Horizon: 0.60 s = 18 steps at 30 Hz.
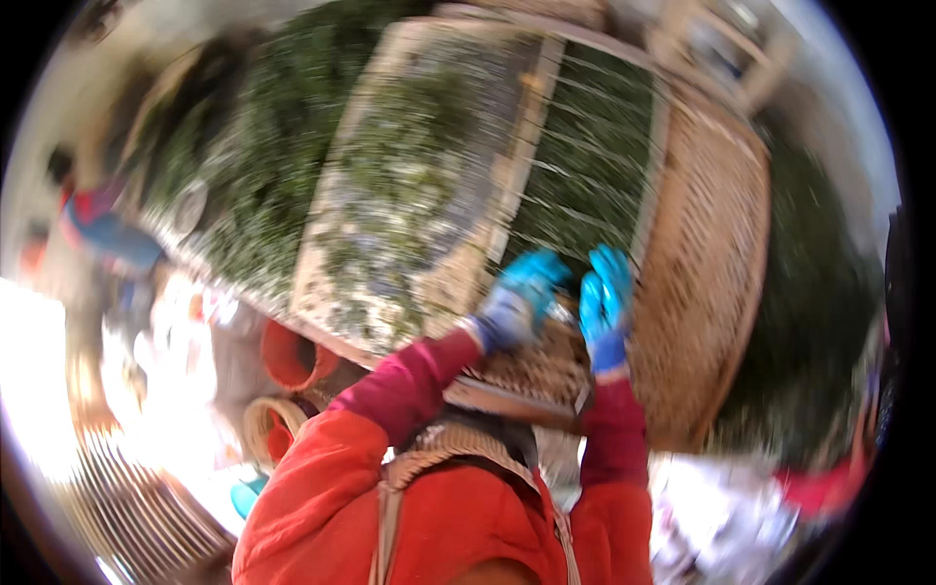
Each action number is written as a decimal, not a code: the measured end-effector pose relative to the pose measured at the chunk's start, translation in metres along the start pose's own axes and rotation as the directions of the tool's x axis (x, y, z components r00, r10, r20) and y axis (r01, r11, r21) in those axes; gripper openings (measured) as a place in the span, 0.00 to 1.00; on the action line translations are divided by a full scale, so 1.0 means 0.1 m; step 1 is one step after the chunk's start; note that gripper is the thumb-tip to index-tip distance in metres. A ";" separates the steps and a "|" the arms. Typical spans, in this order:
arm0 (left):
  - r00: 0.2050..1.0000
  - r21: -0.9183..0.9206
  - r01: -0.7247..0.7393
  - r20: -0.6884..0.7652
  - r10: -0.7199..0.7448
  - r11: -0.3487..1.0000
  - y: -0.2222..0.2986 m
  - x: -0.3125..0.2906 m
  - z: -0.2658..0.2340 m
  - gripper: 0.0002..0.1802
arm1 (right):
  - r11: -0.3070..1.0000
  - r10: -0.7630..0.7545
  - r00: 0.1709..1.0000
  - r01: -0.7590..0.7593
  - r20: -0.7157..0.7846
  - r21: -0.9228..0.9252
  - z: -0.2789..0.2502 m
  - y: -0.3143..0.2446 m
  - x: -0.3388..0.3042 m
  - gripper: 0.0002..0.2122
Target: The person is arranging and pressing green leaves into the compartments of a wooden tray by hand. They move handfuls of leaves from a large pile on the workbench into the tray and use a wooden press tool to flatten them.
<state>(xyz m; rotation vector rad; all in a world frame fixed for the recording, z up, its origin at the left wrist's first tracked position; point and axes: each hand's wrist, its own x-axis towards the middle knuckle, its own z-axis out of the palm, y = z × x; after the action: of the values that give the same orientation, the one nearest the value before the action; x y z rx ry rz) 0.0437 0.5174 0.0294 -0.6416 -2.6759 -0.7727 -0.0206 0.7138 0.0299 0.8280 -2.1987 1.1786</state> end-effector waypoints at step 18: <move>0.489 0.313 0.827 0.014 -0.872 0.468 -3.49 -2.02 -2.82 0.65 | 0.910 -0.061 0.948 0.181 0.312 -0.373 0.52 -0.40 0.19 0.18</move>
<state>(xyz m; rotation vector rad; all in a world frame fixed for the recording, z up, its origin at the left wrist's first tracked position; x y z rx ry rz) 0.0881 0.0275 0.0312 0.8778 -3.1063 -0.5112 -0.0126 0.6463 0.0382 0.9922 -2.4638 0.5376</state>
